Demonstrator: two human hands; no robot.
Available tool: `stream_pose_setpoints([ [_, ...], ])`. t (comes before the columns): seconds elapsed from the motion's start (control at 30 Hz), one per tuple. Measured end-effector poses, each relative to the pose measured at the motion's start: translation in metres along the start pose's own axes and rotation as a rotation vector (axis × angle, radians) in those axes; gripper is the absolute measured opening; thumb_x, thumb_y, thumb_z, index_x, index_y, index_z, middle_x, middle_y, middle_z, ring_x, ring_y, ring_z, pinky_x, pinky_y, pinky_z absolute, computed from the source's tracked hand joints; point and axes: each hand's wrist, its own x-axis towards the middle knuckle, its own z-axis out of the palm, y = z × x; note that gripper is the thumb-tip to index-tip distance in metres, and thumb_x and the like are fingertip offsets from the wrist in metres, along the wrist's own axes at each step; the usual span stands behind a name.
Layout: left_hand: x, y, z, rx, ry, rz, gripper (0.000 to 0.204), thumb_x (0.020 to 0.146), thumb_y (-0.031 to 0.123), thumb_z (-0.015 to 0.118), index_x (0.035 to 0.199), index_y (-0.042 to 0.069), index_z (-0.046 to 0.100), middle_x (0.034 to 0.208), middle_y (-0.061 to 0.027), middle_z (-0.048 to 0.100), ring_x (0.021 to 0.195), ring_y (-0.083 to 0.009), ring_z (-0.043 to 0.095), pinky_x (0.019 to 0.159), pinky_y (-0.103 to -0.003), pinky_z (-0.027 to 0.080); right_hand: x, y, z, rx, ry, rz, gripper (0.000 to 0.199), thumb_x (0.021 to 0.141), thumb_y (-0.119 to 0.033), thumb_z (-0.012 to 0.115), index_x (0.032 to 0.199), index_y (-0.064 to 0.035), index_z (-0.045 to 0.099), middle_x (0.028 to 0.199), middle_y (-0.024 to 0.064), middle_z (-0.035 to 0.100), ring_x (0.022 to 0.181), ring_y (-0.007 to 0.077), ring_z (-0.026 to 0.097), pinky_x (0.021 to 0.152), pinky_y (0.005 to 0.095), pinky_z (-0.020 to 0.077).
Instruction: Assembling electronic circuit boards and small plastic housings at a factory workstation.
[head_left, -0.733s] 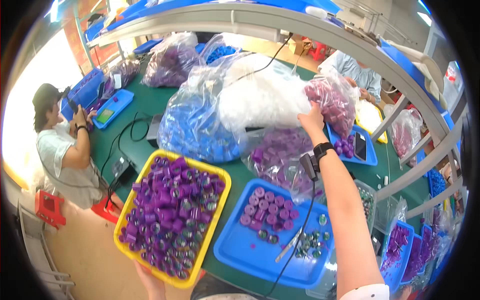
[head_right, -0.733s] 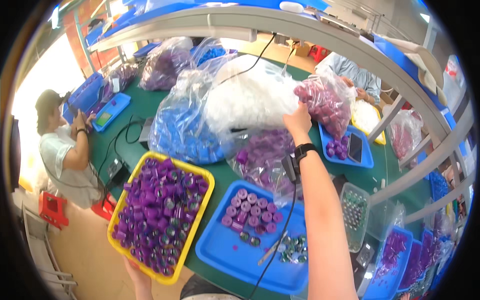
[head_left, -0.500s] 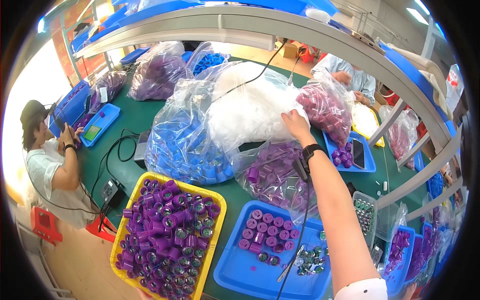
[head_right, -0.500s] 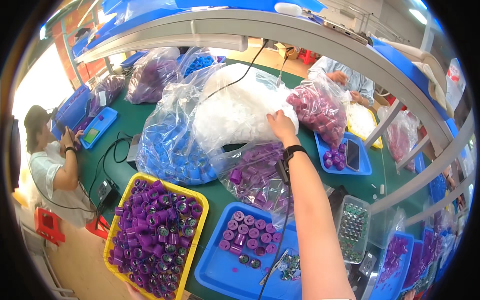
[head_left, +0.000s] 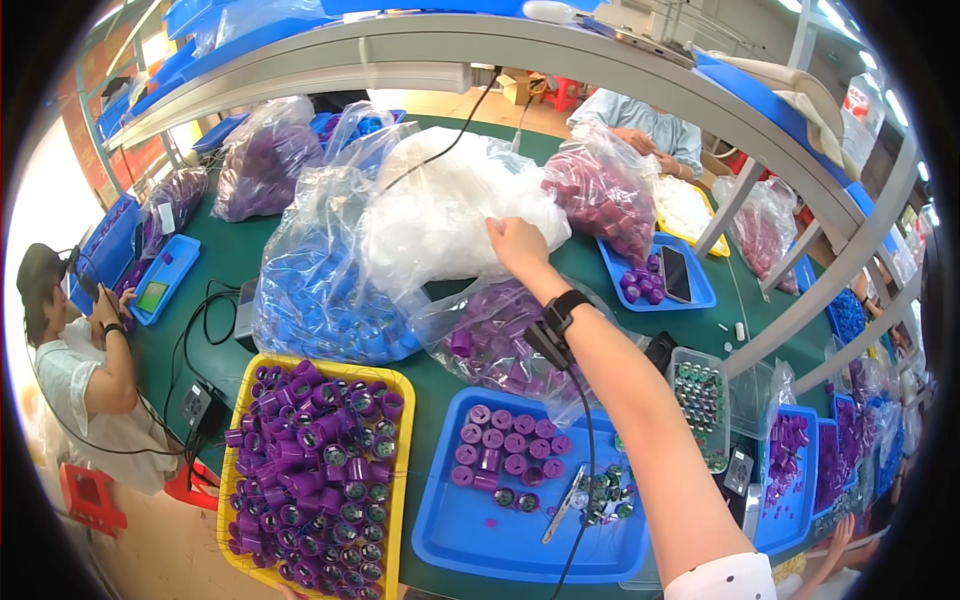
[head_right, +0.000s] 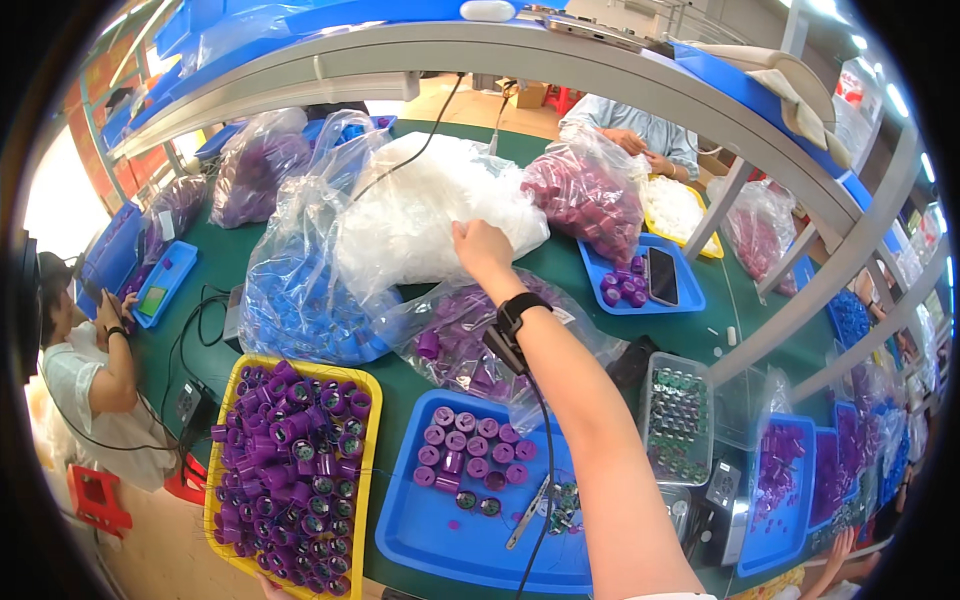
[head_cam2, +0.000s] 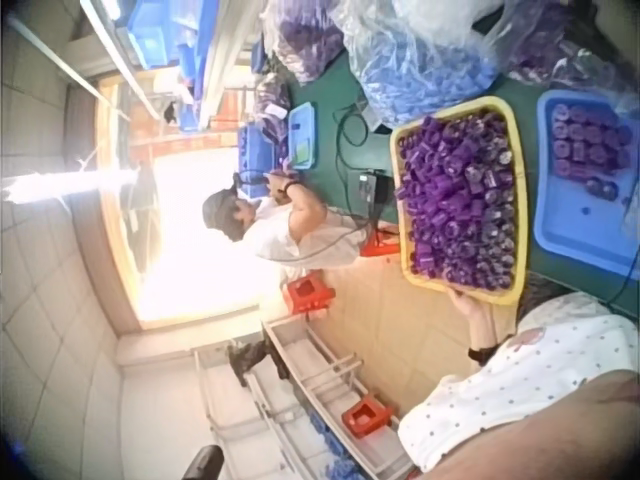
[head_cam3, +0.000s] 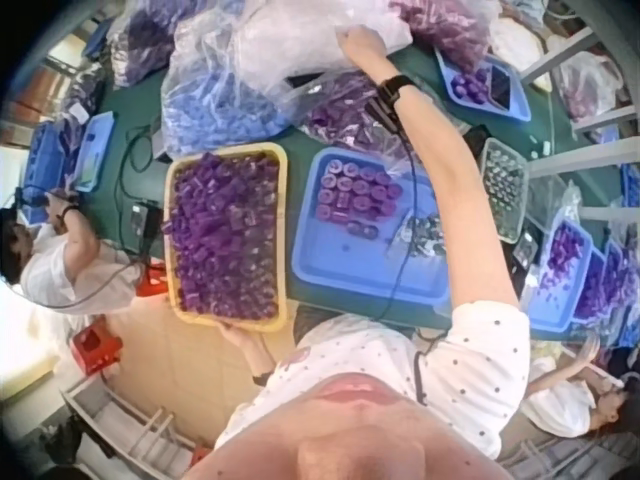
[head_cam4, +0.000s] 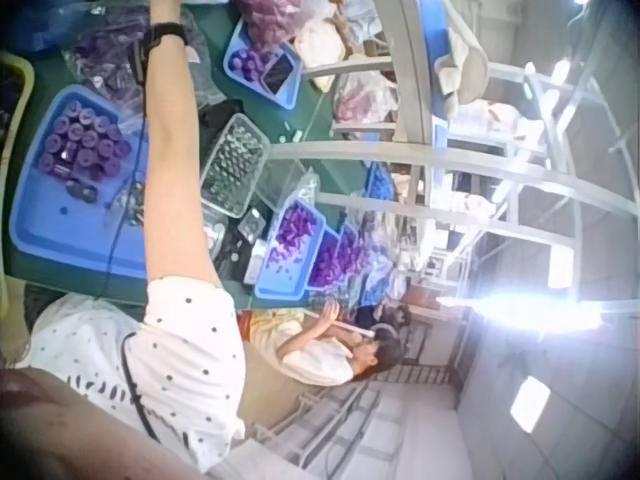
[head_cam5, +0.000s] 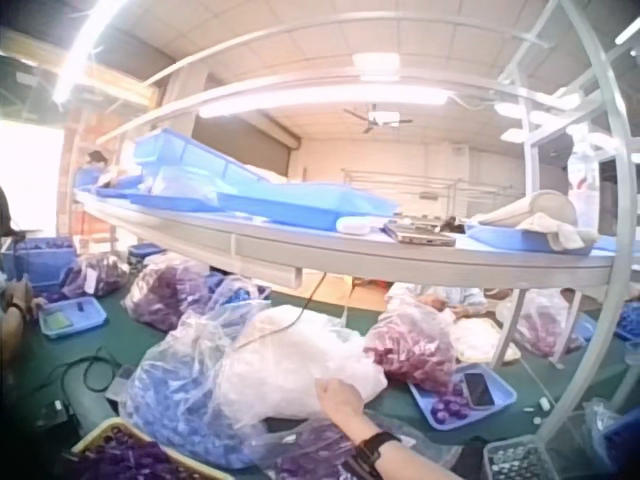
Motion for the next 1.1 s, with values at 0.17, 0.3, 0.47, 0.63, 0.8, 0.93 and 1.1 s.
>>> stream_pose_setpoints([
  [0.17,-0.006,-0.015,-0.001,0.062,-0.013,-0.016,0.052,0.096,0.045,0.035,0.125,0.002,0.046,0.116,-0.0129,0.058,0.109,-0.0238,0.052,0.093,-0.039,0.039,-0.036,-0.010,0.016,-0.020,-0.019,-0.105,0.033,0.083,-0.026,0.054,0.104,-0.0022,0.053,0.084,0.0249,0.063,0.081,0.0427,0.061,0.073,0.0499,0.0465],
  [0.3,-0.008,-0.025,0.004,0.116,-0.035,-0.021,0.052,0.096,0.044,0.036,0.124,0.003,0.046,0.115,-0.0128,0.058,0.107,-0.0234,0.052,0.092,-0.038,0.039,-0.059,-0.012,0.000,-0.075,-0.061,-0.223,0.042,0.077,-0.020,0.057,0.115,-0.0034,0.048,0.111,0.0271,0.053,0.099,0.0435,0.054,0.085,0.0499,0.0421],
  [0.47,0.002,-0.043,0.020,0.178,-0.093,-0.036,0.051,0.096,0.043,0.036,0.124,0.003,0.047,0.114,-0.0126,0.058,0.106,-0.0230,0.052,0.091,-0.038,0.039,-0.063,-0.023,0.002,-0.227,0.027,0.093,0.071,0.076,-0.036,0.063,0.140,-0.0223,0.035,0.132,0.0460,0.024,0.127,0.0605,0.015,0.106,0.0587,0.0156],
  [0.63,0.024,-0.084,0.055,0.194,-0.196,-0.086,0.050,0.095,0.043,0.037,0.124,0.003,0.047,0.113,-0.0124,0.058,0.104,-0.0226,0.053,0.090,-0.037,0.040,-0.015,0.000,0.004,-0.135,-0.175,0.454,0.091,0.071,-0.048,0.064,0.146,-0.0215,0.019,0.131,0.0451,0.028,0.128,0.0557,0.023,0.106,0.0558,0.0177],
  [0.8,0.045,-0.144,0.087,0.156,-0.263,-0.141,0.049,0.095,0.042,0.038,0.123,0.003,0.047,0.112,-0.0122,0.058,0.103,-0.0222,0.053,0.088,-0.037,0.040,0.002,0.010,0.018,0.096,-0.314,0.301,0.094,0.068,-0.049,0.063,0.146,-0.0189,0.020,0.132,0.0461,0.025,0.129,0.0556,0.022,0.106,0.0570,0.0164],
  [0.93,0.051,-0.183,0.088,0.136,-0.256,-0.174,0.048,0.095,0.041,0.038,0.123,0.003,0.047,0.111,-0.0120,0.058,0.101,-0.0218,0.053,0.087,-0.036,0.040,0.010,0.030,0.044,0.139,-0.140,0.226,0.096,0.067,-0.048,0.066,0.146,-0.0198,0.018,0.134,0.0492,0.015,0.131,0.0588,0.010,0.106,0.0608,0.0085],
  [1.1,0.063,-0.215,0.087,0.123,-0.239,-0.178,0.047,0.095,0.041,0.039,0.123,0.003,0.047,0.110,-0.0118,0.059,0.100,-0.0214,0.054,0.086,-0.036,0.041,0.039,0.055,0.055,0.282,-0.170,0.125,0.096,0.060,-0.044,0.067,0.144,-0.0197,0.027,0.138,0.0447,0.015,0.134,0.0547,0.007,0.107,0.0603,0.0041],
])
